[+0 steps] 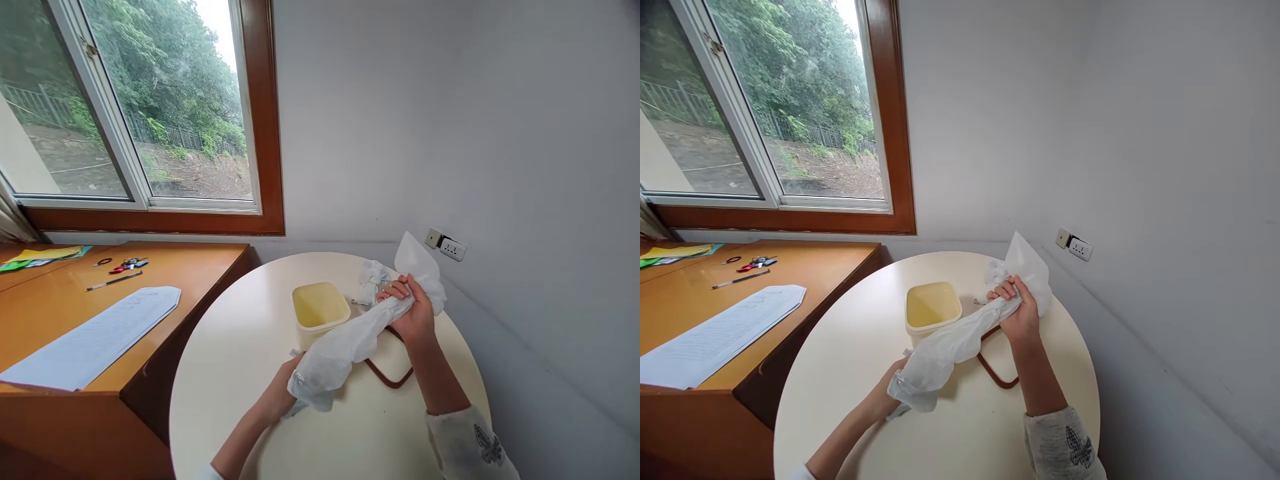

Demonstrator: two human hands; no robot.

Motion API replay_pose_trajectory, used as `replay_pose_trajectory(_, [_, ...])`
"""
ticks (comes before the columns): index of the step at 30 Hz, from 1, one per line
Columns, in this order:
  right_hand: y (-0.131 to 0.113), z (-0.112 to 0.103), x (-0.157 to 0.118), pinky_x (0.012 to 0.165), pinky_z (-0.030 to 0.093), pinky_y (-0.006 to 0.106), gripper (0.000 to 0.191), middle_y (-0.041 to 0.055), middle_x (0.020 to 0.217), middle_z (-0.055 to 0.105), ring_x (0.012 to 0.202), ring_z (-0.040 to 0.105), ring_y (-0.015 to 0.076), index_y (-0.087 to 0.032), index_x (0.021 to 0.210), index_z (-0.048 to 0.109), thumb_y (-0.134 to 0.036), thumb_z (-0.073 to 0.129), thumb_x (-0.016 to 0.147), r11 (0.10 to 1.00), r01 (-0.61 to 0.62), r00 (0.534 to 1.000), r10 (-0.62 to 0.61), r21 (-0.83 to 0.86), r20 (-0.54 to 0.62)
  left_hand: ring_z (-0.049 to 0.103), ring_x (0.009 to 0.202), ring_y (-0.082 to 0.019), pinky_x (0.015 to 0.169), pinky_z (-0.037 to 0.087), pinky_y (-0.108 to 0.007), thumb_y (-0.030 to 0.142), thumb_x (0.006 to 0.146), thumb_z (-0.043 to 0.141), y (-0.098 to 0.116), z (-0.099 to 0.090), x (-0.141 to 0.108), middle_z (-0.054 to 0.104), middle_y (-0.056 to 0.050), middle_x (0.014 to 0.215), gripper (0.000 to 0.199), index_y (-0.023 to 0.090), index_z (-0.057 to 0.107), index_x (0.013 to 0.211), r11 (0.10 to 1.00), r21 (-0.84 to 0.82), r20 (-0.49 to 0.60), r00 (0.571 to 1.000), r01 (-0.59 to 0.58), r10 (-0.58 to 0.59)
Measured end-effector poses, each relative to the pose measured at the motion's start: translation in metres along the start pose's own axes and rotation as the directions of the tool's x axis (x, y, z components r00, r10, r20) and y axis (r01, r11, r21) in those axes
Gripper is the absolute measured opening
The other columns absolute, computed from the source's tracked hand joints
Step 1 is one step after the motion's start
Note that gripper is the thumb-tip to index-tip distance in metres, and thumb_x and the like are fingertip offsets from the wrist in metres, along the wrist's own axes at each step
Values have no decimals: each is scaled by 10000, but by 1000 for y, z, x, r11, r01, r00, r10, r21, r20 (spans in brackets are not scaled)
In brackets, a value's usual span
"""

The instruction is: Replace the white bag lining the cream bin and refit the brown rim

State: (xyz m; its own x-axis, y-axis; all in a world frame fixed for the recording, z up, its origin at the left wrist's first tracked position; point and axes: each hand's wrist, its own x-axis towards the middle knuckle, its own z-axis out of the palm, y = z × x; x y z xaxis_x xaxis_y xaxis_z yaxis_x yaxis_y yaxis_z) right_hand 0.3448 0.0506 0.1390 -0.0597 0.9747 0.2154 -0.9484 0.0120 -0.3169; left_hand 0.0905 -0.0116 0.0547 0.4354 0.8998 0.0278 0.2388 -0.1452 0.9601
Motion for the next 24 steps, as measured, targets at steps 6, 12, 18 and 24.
replay_pose_trajectory(6, [-7, -6, -2, 526, 390, 207, 257, -118, 459, 313, 403, 347, 38, -191, 842, 529, -448, 523, 843, 996, 71, 997, -73, -61, -24, 538, 1062, -281, 846, 452, -350, 305, 774, 511, 3, -13, -5, 636, -70, 1135, 386, 171, 606, 1124, 992, -120, 74, 997, 43, -35])
replay_pose_trajectory(12, [-8, -9, -2, 454, 349, 195, 308, -117, 414, 237, 361, 226, 50, -194, 764, 515, -484, 463, 853, 979, 57, 989, -83, -196, -125, 463, 1171, -250, 942, 399, -372, 254, 746, 432, 5, -38, -23, 504, -50, 1305, 535, 247, 465, 1280, 981, -175, -103, 989, 85, -104])
replay_pose_trajectory(18, [10, -6, -8, 379, 243, 191, 349, -112, 396, 188, 364, 127, 60, -205, 670, 488, -513, 464, 833, 872, 79, 971, -177, -484, -160, 558, 989, -226, 903, 419, -360, 213, 723, 469, 22, -61, -26, 604, -61, 1038, 273, 195, 612, 955, 983, -161, -603, 797, -92, -24])
replay_pose_trajectory(24, [51, 15, -26, 360, 244, 232, 524, -67, 401, 234, 360, 203, 72, -224, 467, 315, -625, 482, 760, 711, -57, 971, -125, -700, -205, 561, 1053, -233, 934, 423, -373, 401, 824, 487, 94, -24, -13, 594, -81, 1148, 349, 207, 583, 1098, 992, 45, -371, 920, -115, 123])
